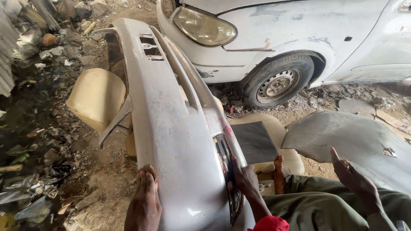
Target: The person sands the surface of a detached white car bumper using a sanding block. The bumper is propped up on a beige car seat in a cluttered outdoor area. The person moves the sanding block back and forth across the bumper's surface to smooth it.
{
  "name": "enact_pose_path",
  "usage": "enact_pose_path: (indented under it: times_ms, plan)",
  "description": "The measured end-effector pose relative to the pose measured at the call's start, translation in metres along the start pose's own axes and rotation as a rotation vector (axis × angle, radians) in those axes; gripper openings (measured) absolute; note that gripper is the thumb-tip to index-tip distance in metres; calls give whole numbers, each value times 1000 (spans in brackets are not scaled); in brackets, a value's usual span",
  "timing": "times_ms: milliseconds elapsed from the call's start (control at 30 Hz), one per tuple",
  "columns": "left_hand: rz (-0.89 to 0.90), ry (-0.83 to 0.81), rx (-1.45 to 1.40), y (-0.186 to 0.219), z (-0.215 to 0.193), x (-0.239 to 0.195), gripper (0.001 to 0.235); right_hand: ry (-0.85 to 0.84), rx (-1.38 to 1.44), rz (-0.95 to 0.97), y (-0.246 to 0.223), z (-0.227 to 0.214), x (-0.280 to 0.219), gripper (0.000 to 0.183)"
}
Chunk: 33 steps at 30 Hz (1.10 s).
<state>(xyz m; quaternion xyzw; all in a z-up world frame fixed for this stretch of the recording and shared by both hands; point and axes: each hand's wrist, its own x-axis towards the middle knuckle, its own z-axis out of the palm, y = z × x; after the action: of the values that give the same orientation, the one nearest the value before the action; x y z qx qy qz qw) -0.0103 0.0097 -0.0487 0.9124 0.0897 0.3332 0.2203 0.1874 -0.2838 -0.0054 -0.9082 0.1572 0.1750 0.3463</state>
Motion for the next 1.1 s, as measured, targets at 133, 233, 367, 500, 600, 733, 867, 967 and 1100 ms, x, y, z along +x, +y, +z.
enact_pose_path:
  times_ms: [133,233,367,500,600,733,867,967,1100]
  plan:
    - [-116,-98,-54,3,-14,41,53,5,3,10,0,0,-2,113]
    - [53,59,-10,-9,-6,42,51,5,-2,5,-1,-2,-1,114]
    - [93,-82,233,-16,2,14,60,-20,9,17,-1,-4,-5,111]
    - [105,-1,33,-24,9,-14,56,-8,9,19,-1,-3,-1,112]
    - [299,267,41,-14,0,-13,46,2,3,28,-3,-4,-4,113]
    - [-127,-155,-88,4,-17,26,59,-15,-4,29,-4,-6,-2,114]
    - [-112,-40,-73,-2,-15,49,43,19,-65,7,3,-3,5,119]
    - [204,330,239,-7,11,21,45,3,-20,57,-12,-11,-19,121]
    - [308,27,696,22,-17,-28,92,-13,-29,37,-7,-6,-7,119]
